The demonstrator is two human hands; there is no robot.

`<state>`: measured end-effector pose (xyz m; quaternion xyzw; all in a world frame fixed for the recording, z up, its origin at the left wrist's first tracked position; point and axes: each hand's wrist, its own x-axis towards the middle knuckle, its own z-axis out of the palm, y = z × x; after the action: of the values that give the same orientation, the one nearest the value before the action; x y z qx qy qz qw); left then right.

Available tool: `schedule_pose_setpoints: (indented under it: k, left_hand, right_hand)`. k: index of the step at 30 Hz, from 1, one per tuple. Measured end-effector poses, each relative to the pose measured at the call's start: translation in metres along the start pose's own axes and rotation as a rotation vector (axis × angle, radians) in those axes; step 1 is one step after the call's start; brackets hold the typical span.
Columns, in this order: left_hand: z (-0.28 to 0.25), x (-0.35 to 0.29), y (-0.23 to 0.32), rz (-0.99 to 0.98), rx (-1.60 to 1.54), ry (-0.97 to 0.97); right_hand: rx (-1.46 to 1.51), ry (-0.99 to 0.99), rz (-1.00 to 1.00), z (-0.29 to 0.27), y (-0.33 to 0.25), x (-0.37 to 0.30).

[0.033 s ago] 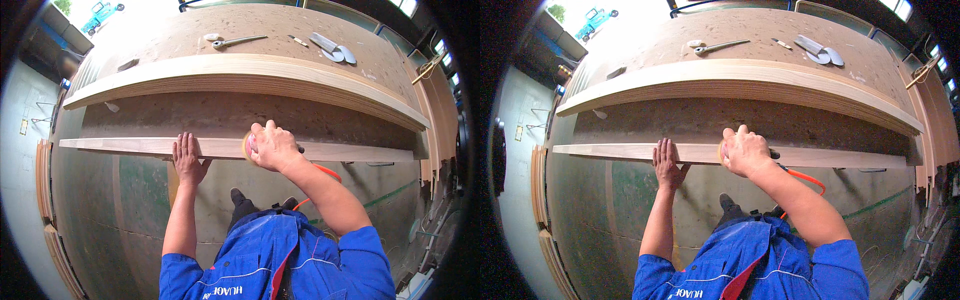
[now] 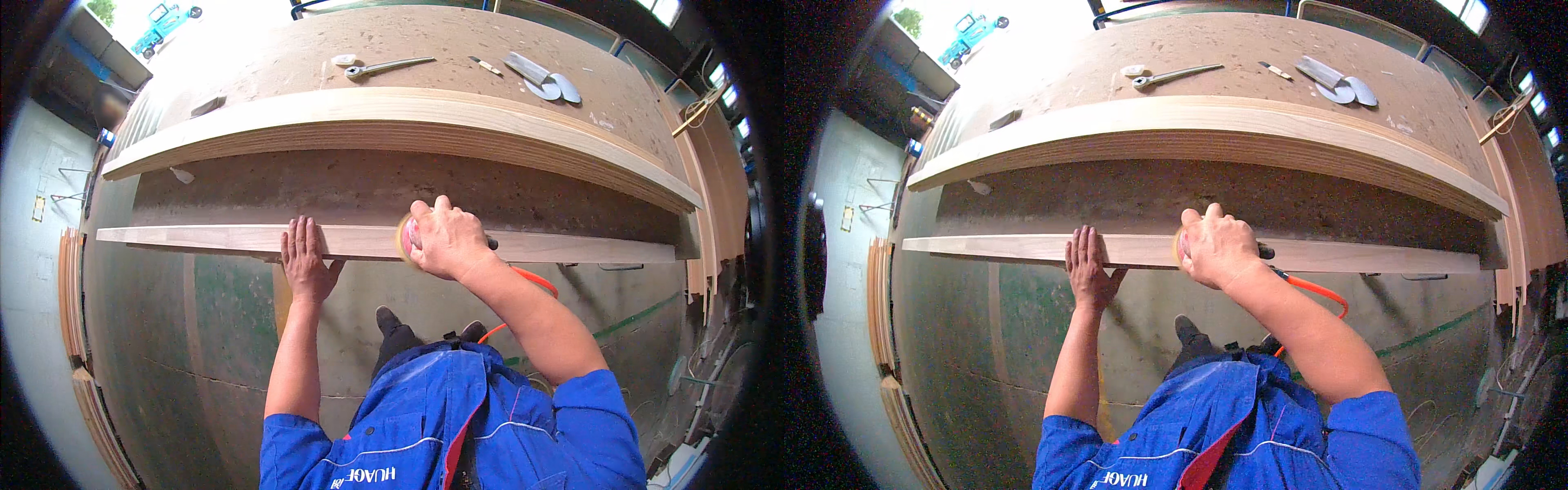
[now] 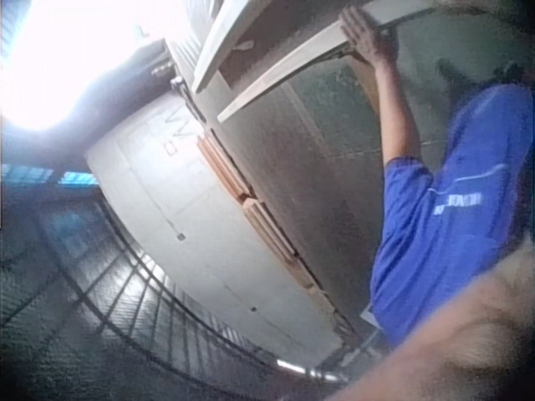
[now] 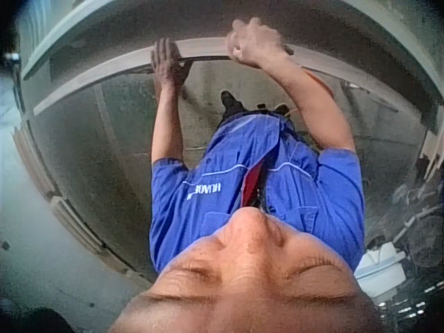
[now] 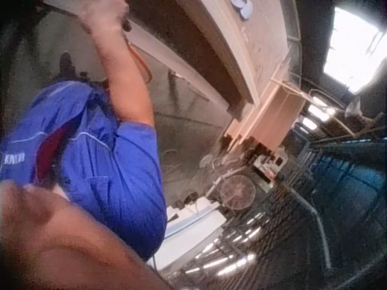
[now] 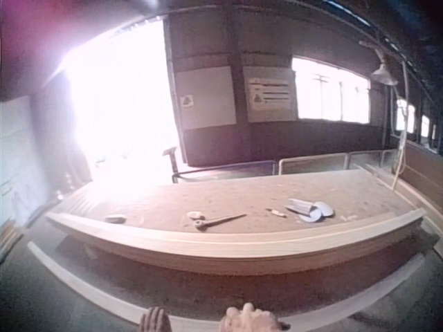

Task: The person uses a circular pneumatic sander to smooth the surface of several stacked wooden boards, moving the tool along the edges and apply glue from a small bottle to specific points.

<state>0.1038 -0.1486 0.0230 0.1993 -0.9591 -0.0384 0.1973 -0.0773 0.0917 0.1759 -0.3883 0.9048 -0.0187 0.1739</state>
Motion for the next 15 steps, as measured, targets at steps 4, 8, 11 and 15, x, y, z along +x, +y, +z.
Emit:
schedule_pose_setpoints:
  k: [4, 8, 11, 15]
  left_hand:
    - [0.002, 0.000, -0.001, 0.015, 0.000, 0.020]
    - [0.004, -0.001, -0.003, 0.019, 0.017, 0.019]
    - [0.004, 0.000, -0.002, 0.007, 0.034, -0.005]
    - [0.005, 0.000, -0.003, 0.023, 0.024, 0.011]
  right_hand:
    - [0.010, 0.007, 0.018, 0.001, 0.010, -0.006]
    - [0.004, 0.025, 0.026, 0.004, 0.020, -0.010]
    - [-0.004, 0.032, 0.035, 0.003, 0.028, -0.014]
    - [-0.008, 0.046, 0.047, 0.006, 0.039, -0.019]
